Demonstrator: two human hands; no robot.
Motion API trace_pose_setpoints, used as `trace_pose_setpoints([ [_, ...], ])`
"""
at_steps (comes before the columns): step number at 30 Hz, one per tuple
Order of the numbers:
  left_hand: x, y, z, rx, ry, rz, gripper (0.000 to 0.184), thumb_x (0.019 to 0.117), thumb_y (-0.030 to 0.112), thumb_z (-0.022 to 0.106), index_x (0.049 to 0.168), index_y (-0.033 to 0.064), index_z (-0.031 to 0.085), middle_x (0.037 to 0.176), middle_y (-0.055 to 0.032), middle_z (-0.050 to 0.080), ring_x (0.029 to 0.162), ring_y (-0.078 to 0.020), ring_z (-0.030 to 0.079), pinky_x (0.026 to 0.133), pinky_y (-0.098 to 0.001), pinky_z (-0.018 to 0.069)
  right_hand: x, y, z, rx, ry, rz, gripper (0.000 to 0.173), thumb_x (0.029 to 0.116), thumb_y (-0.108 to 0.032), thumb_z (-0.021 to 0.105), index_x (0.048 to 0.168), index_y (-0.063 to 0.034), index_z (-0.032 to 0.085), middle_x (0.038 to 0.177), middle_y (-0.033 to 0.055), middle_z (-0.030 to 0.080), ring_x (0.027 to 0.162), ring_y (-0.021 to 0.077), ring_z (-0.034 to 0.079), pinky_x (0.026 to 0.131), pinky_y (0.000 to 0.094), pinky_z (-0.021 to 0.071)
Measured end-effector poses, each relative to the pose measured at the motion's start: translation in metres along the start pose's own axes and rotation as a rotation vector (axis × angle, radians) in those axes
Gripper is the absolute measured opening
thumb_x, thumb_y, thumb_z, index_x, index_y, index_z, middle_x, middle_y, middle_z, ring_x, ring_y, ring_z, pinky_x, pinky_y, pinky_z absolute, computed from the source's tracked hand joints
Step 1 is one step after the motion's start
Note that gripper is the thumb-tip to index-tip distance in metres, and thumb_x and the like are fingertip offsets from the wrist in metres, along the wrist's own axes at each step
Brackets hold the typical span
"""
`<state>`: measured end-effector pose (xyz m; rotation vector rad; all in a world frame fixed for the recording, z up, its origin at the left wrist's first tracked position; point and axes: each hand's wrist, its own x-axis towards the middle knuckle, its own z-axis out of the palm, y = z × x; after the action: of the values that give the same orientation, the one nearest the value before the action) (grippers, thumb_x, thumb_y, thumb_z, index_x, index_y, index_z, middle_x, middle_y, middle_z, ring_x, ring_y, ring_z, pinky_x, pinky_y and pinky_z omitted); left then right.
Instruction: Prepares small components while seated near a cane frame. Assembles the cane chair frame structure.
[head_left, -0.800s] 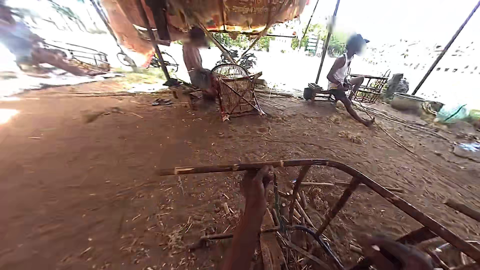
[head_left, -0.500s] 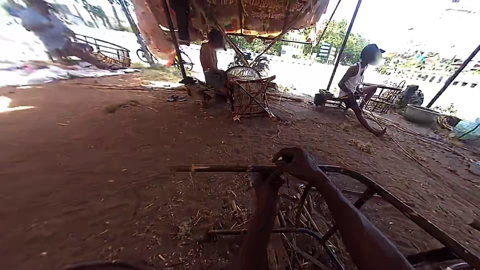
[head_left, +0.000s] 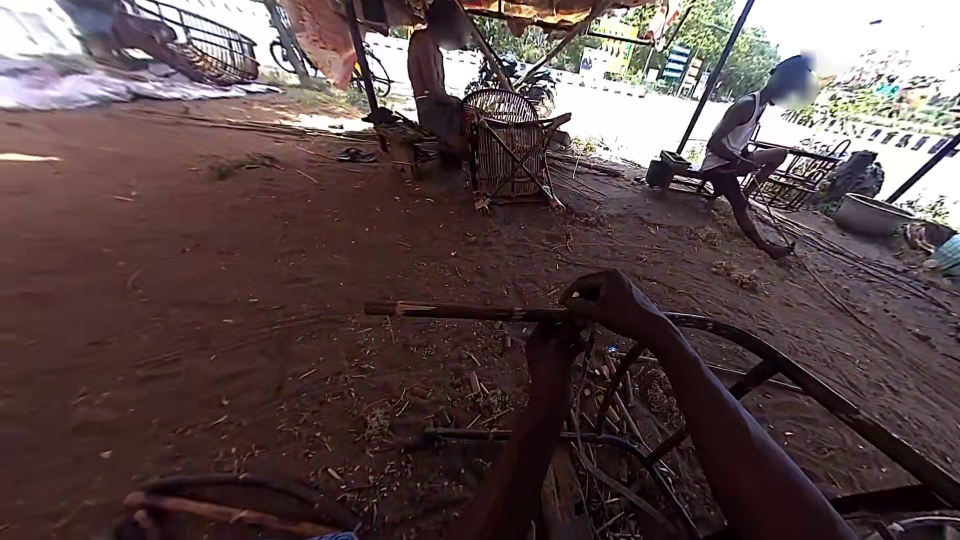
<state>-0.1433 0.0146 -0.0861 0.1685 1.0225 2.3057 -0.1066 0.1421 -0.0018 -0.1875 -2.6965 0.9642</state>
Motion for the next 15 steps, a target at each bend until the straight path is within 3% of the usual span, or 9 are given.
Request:
trace_pose_setpoints([
  [2, -0.004, -0.002, -0.004, 0.102, -0.066, 0.006, 0.027, 0.0959, 0.003, 0.068, 0.122, 0.0025, 0.059, 0.091, -0.0099, 0.068, 0.071, -0.0158, 0.066, 0.067, -0.0304, 0.059, 0.001, -0.005, -0.002, -0.021, 0.042, 0.081, 0.013, 0.0974, -0.018, 0.066, 0.099, -0.0123, 0.078, 0.072, -0.002, 0.068, 0.061, 0.0066, 0.06, 0.063, 0.0329, 0.0525],
  [4, -0.02, -0.003, -0.019, 0.424, -0.19, -0.02, 0.048, 0.0958, 0.008, 0.071, 0.139, 0.003, 0.052, 0.098, -0.0125, 0.069, 0.075, -0.0176, 0.069, 0.069, -0.0324, 0.0607, 0.0, -0.006, -0.007, -0.014, 0.102, 0.125, 0.015, 0.1005, -0.02, 0.064, 0.102, -0.0119, 0.077, 0.076, -0.0007, 0.068, 0.065, 0.0077, 0.059, 0.066, 0.0339, 0.051],
  [5, -0.035, -0.001, -0.034, 0.648, -0.307, -0.053, 0.054, 0.0951, 0.012, 0.073, 0.142, 0.0019, 0.048, 0.103, -0.0133, 0.07, 0.08, -0.0188, 0.071, 0.073, -0.0347, 0.0621, -0.002, -0.005, -0.007, 0.012, 0.123, 0.148, 0.016, 0.1015, -0.021, 0.064, 0.104, -0.0119, 0.076, 0.078, -0.0005, 0.068, 0.067, 0.0075, 0.06, 0.068, 0.0331, 0.0518],
  [7, -0.069, 0.016, -0.056, 1.093, -0.665, -0.101, 0.05, 0.0942, 0.02, 0.076, 0.136, 0.0009, 0.056, 0.109, -0.0106, 0.072, 0.087, -0.0187, 0.071, 0.079, -0.0377, 0.0608, -0.004, 0.001, -0.006, 0.093, 0.176, 0.143, 0.018, 0.1015, -0.024, 0.064, 0.107, -0.012, 0.076, 0.079, -0.0014, 0.068, 0.065, 0.0065, 0.059, 0.064, 0.0296, 0.0514],
  [9, -0.093, 0.042, -0.061, 1.337, -0.887, -0.021, 0.024, 0.0956, 0.027, 0.074, 0.115, 0.013, 0.074, 0.107, -0.0013, 0.072, 0.086, -0.0128, 0.069, 0.076, -0.035, 0.0602, -0.004, 0.007, -0.007, 0.192, 0.23, 0.098, 0.018, 0.1015, -0.024, 0.064, 0.108, -0.0111, 0.076, 0.077, -0.0043, 0.067, 0.06, 0.0029, 0.056, 0.056, 0.0227, 0.0483],
  [11, -0.097, 0.072, -0.052, 1.446, -0.746, 0.293, 0.015, 0.0993, 0.03, 0.068, 0.105, 0.0188, 0.077, 0.101, 0.0028, 0.072, 0.084, -0.0094, 0.07, 0.073, -0.0339, 0.0617, -0.006, 0.012, -0.006, 0.312, 0.252, 0.062, 0.019, 0.1013, -0.022, 0.063, 0.11, -0.0086, 0.074, 0.078, -0.0047, 0.067, 0.063, 0.0032, 0.058, 0.06, 0.0218, 0.0508],
  [12, -0.087, 0.088, -0.045, 1.518, -0.619, 0.502, 0.017, 0.1002, 0.03, 0.066, 0.106, 0.0176, 0.076, 0.102, 0.0011, 0.073, 0.087, -0.0116, 0.07, 0.076, -0.0361, 0.0619, -0.005, 0.015, -0.004, 0.371, 0.27, 0.037, 0.018, 0.101, -0.019, 0.062, 0.11, -0.0079, 0.073, 0.08, -0.0048, 0.067, 0.066, 0.0039, 0.059, 0.063, 0.0223, 0.0522],
  [14, -0.049, 0.114, -0.025, 1.66, -0.428, 0.83, 0.028, 0.0994, 0.031, 0.064, 0.119, 0.0122, 0.071, 0.113, -0.0078, 0.07, 0.101, -0.0238, 0.068, 0.086, -0.0446, 0.057, 0.002, 0.02, 0.004, 0.451, 0.369, -0.027, 0.016, 0.0986, -0.014, 0.06, 0.106, -0.0074, 0.072, 0.078, -0.0055, 0.067, 0.065, 0.0042, 0.06, 0.063, 0.0228, 0.0528],
  [15, -0.026, 0.122, -0.015, 1.736, -0.416, 0.884, 0.041, 0.0995, 0.037, 0.063, 0.131, 0.011, 0.065, 0.123, -0.012, 0.066, 0.111, -0.031, 0.063, 0.093, -0.05, 0.0524, 0.004, 0.021, 0.007, 0.481, 0.44, -0.056, 0.017, 0.0976, -0.012, 0.057, 0.105, -0.0061, 0.072, 0.077, -0.0049, 0.067, 0.065, 0.0051, 0.06, 0.063, 0.024, 0.0539],
])
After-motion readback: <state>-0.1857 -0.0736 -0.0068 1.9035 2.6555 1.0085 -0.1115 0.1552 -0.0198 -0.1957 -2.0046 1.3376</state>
